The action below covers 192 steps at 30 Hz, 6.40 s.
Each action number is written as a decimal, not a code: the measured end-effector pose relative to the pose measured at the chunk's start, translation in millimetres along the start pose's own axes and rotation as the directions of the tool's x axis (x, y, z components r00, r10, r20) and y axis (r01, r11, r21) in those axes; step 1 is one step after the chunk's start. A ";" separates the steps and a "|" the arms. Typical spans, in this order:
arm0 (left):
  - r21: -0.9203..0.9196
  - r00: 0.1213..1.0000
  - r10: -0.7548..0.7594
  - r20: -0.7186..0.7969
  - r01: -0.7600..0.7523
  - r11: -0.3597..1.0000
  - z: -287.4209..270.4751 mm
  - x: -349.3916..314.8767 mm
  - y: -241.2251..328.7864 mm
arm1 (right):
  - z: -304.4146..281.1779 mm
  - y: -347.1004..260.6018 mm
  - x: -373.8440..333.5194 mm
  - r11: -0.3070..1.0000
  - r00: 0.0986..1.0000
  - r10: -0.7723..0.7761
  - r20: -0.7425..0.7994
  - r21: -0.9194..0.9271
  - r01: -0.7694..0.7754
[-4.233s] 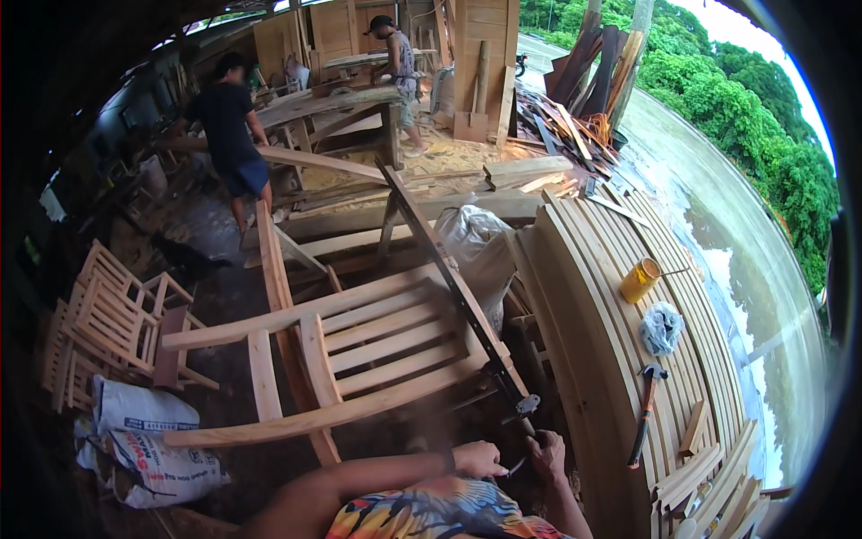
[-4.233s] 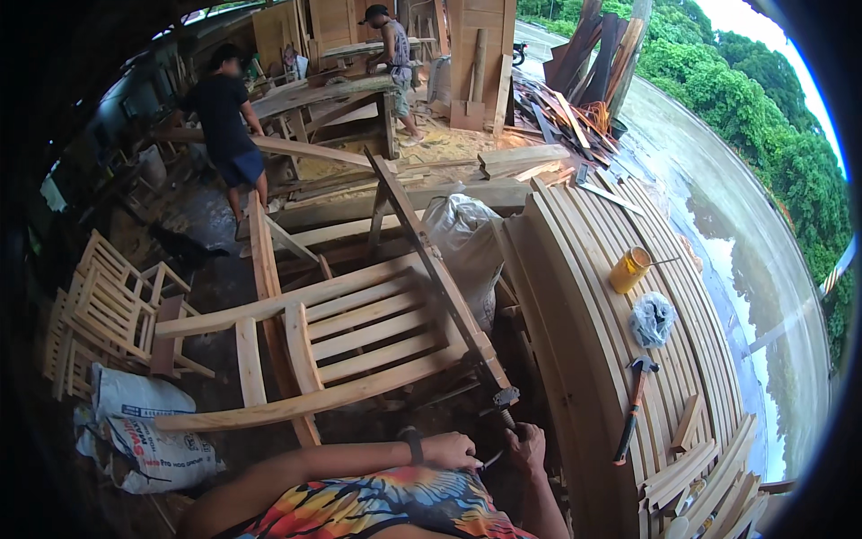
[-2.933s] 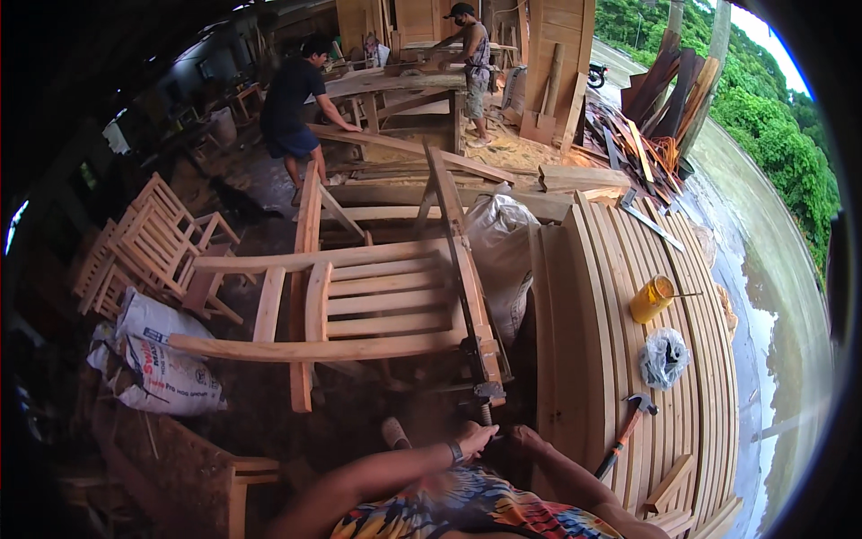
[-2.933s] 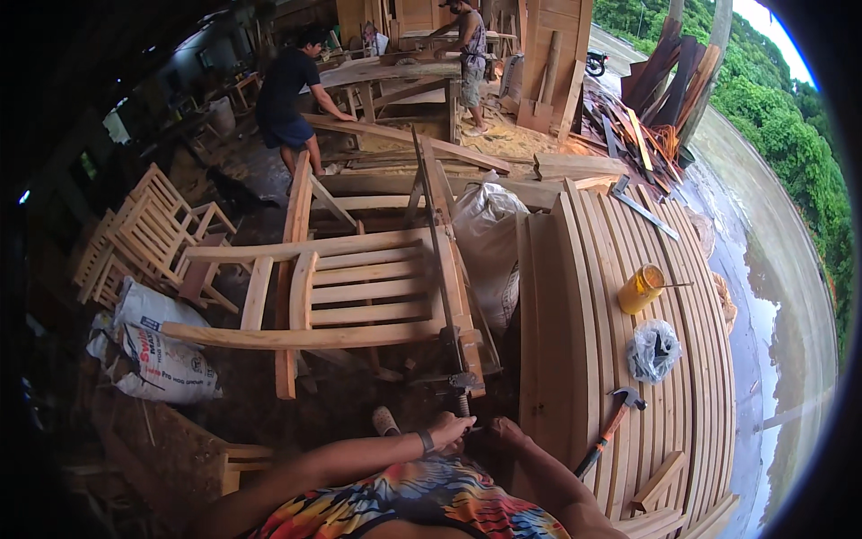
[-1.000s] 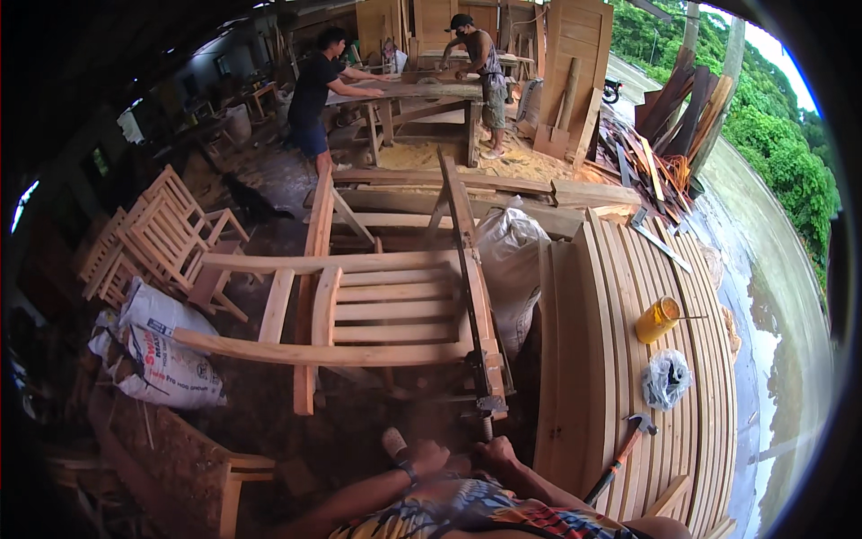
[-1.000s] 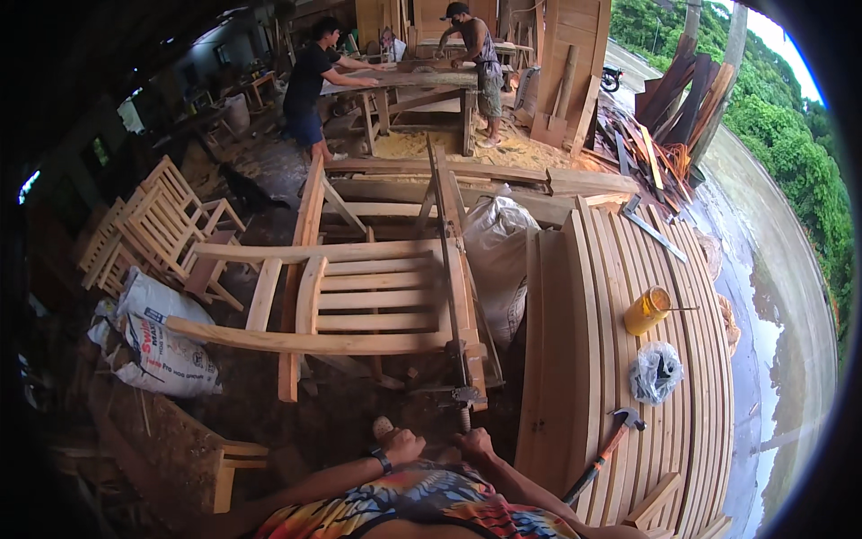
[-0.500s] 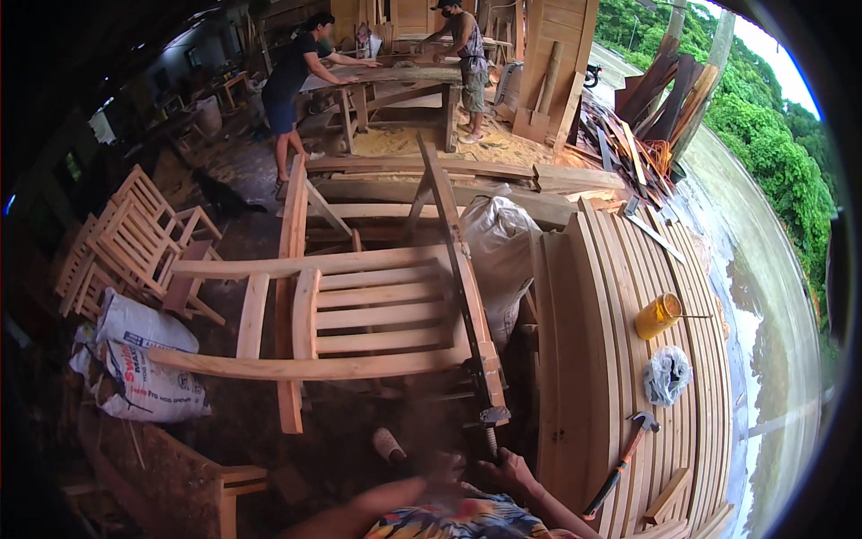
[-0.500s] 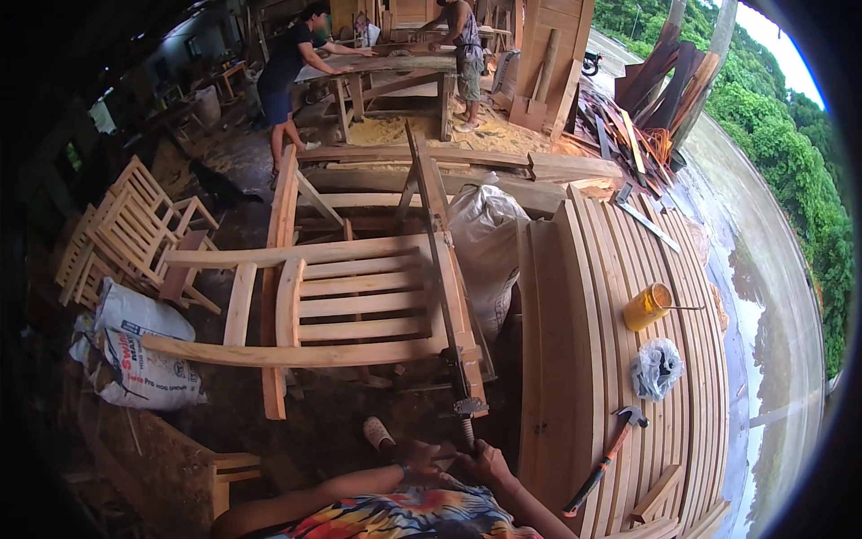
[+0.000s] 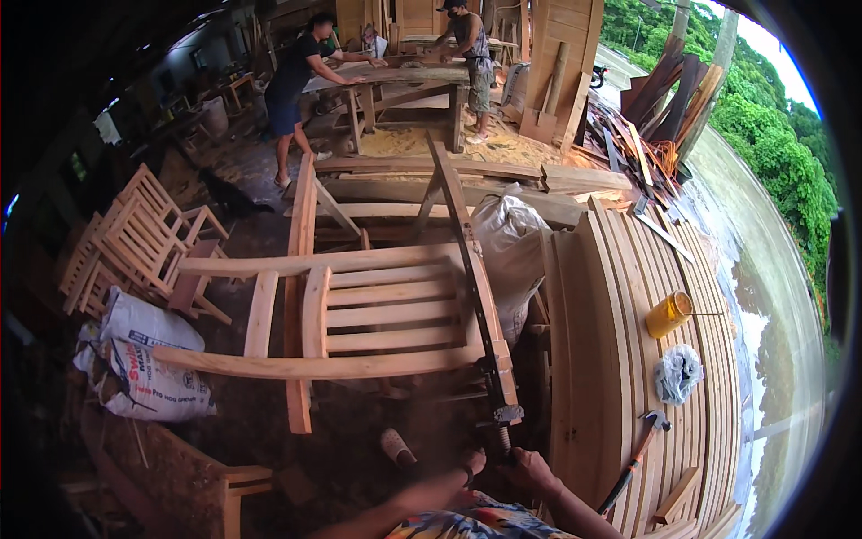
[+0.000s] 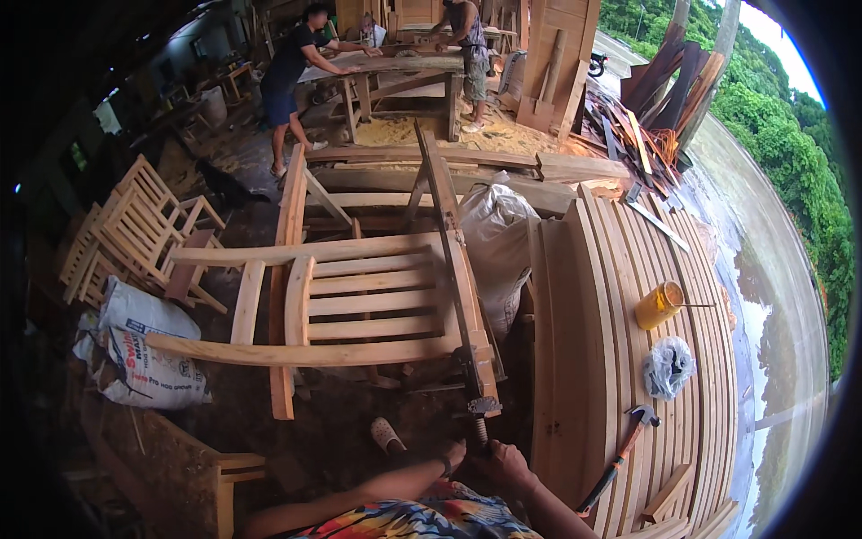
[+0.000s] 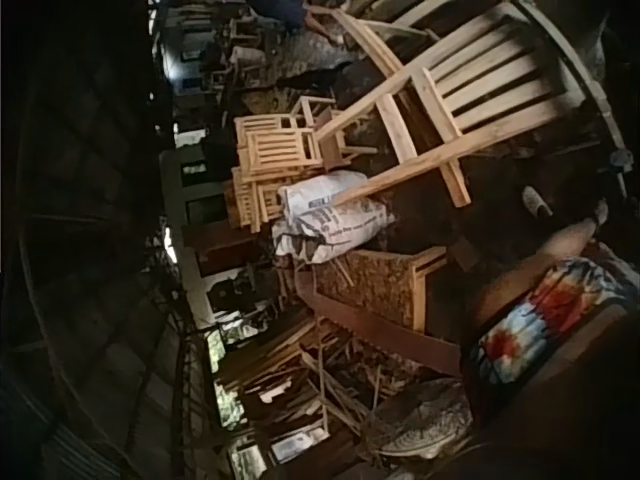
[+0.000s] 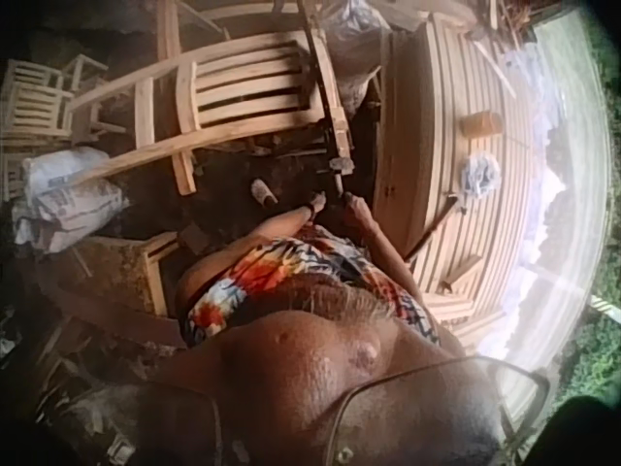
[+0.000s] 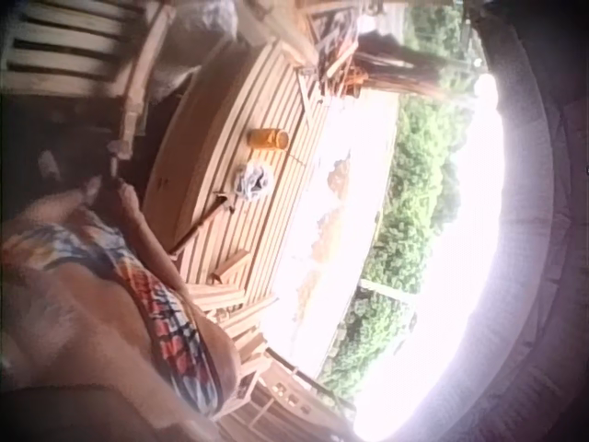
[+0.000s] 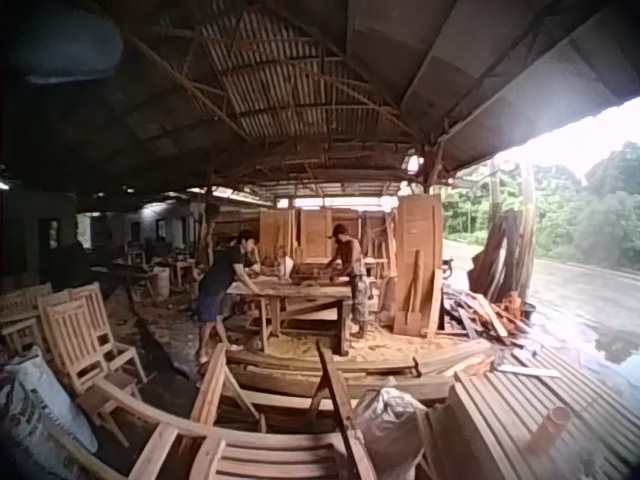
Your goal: The person assembles a wooden chair by positioning wooden slats, hammering them into the frame, and using a saw to cut a wooden piece while the chair is secured by a bar clamp.
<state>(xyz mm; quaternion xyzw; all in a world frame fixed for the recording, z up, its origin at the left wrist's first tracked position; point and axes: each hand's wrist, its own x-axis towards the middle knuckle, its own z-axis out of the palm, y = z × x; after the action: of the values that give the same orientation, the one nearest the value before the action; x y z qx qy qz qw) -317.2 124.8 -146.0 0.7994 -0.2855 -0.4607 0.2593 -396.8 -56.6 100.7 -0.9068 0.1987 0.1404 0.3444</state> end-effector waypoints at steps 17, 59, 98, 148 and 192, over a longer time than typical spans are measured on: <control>-0.082 0.960 0.055 0.273 -0.034 0.996 -93.9 -59.7 135.8 | -38.8 -46.2 0.4 0.914 0.976 0.187 0.114 -0.384 -0.130; -0.249 0.975 0.003 0.221 0.054 0.967 -84.7 -81.3 93.3 | -63.0 -146.5 -25.6 0.912 0.993 -0.086 0.080 -0.395 0.111; 0.051 0.996 0.055 -0.069 -0.051 0.997 -100.4 -64.4 180.3 | 93.6 82.4 32.5 0.403 0.961 -0.218 0.169 0.913 -0.069; 0.237 0.964 0.255 0.077 -0.266 0.934 -76.8 -57.2 62.7 | -33.5 19.4 -21.4 0.999 0.994 0.014 -0.113 0.030 -0.010; -0.177 0.973 0.136 -0.184 -0.169 0.969 -198.5 -98.0 117.7 | 24.9 2.5 -2.8 0.912 0.967 0.100 -0.234 0.410 0.005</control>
<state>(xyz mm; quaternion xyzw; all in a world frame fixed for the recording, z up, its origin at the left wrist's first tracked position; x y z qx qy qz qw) -207.7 140.3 78.9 0.7826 -0.2776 -0.3946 0.3933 -403.4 -40.6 82.3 -0.8204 0.2873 -0.0108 0.4942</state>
